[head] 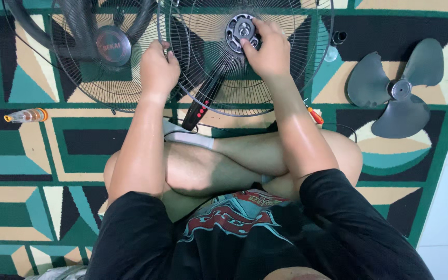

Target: The person reassembles a standing electric fan by attaching the motor housing to the stand, securing the front grille, and mounting the fan blade onto the motor shaft. The person uses hands to align and fasten components without visible tools.

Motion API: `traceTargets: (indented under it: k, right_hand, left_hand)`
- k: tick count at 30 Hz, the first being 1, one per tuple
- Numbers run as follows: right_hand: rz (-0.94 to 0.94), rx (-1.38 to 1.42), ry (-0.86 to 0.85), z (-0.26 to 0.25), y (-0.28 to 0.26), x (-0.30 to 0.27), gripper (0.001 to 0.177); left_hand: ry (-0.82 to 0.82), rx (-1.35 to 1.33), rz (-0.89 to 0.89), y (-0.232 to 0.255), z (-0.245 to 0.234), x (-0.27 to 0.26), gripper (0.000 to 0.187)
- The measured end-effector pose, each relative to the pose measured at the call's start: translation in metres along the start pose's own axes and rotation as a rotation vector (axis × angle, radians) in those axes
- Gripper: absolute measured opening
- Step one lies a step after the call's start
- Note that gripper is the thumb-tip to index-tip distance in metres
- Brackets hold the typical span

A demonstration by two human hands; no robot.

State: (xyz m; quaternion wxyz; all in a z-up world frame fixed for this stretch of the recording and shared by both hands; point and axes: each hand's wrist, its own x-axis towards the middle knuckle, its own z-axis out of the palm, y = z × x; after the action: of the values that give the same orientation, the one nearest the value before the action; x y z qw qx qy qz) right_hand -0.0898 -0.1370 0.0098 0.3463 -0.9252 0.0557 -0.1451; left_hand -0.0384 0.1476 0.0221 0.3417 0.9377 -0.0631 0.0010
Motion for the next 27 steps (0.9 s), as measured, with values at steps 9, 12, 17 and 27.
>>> traceTargets:
  k: [9,12,17,27]
  right_hand:
    - [0.004,-0.116,-0.012,0.0015,-0.0028,0.0018,0.052]
    - [-0.013,-0.117,-0.022,-0.0024,-0.0063,0.0021,0.063]
    - [0.022,-0.11,-0.036,-0.0049,-0.0084,0.0036,0.051]
    - [0.091,-0.114,-0.028,0.0013,-0.0029,0.0025,0.054]
  left_hand:
    - [-0.022,0.044,0.002,0.0026,-0.0007,0.0013,0.021]
    - [-0.025,0.036,-0.011,0.0043,-0.0025,0.0004,0.022]
    - [-0.028,0.045,-0.006,0.0078,-0.0034,-0.0008,0.022]
    - [-0.017,0.037,0.009,0.0063,-0.0001,-0.0009,0.023]
